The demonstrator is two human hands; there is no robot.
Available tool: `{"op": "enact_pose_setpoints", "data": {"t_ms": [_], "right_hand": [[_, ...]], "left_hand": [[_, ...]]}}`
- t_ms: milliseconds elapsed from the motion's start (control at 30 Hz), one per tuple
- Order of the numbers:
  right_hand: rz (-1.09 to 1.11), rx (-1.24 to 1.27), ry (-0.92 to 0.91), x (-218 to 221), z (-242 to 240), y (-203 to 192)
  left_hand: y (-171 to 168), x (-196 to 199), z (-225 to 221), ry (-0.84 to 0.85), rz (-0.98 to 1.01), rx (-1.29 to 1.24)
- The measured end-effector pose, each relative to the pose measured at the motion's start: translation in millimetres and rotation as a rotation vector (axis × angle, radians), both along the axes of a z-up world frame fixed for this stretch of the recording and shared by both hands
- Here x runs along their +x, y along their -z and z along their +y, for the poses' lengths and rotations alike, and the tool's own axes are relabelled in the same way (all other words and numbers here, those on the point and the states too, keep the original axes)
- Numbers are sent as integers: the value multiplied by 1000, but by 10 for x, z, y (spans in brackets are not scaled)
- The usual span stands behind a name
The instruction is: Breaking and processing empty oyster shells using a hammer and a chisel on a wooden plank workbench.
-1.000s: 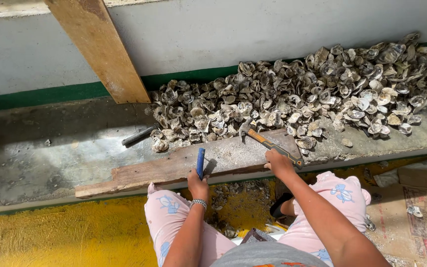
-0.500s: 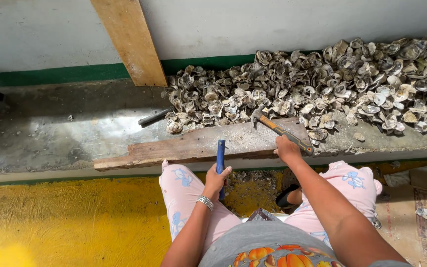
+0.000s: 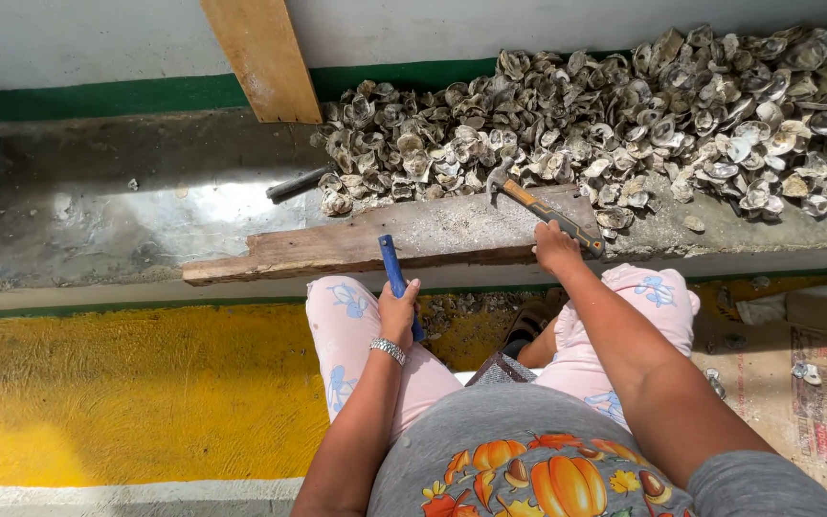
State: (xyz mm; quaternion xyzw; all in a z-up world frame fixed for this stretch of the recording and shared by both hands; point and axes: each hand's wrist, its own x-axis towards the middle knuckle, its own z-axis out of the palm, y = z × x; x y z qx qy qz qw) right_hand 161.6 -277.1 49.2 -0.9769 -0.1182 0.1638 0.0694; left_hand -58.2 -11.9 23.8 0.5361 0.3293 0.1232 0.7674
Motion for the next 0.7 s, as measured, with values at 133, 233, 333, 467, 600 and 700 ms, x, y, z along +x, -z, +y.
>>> {"op": "enact_pose_setpoints", "data": {"t_ms": [133,233,333,467,600,700], "right_hand": [[-110,28,-42,170,-64,360],[-81,37,-45,51,-61,186],[-158,61,-85,51,-132,289],[-98,60,-52,101,-62,183],[-94,58,-50,15,-62,70],[-82,69,-51,12,-61,29]], "left_hand": [[-83,-10,15,-15,-3,-13],[-82,-89,0,-9,12,-20],[-140,-112,-69,13,-19,11],[-222,-42,-111,45,13,66],[-412,-78,-233,131,86,207],[-511,-147,-230,190,88,478]]}}
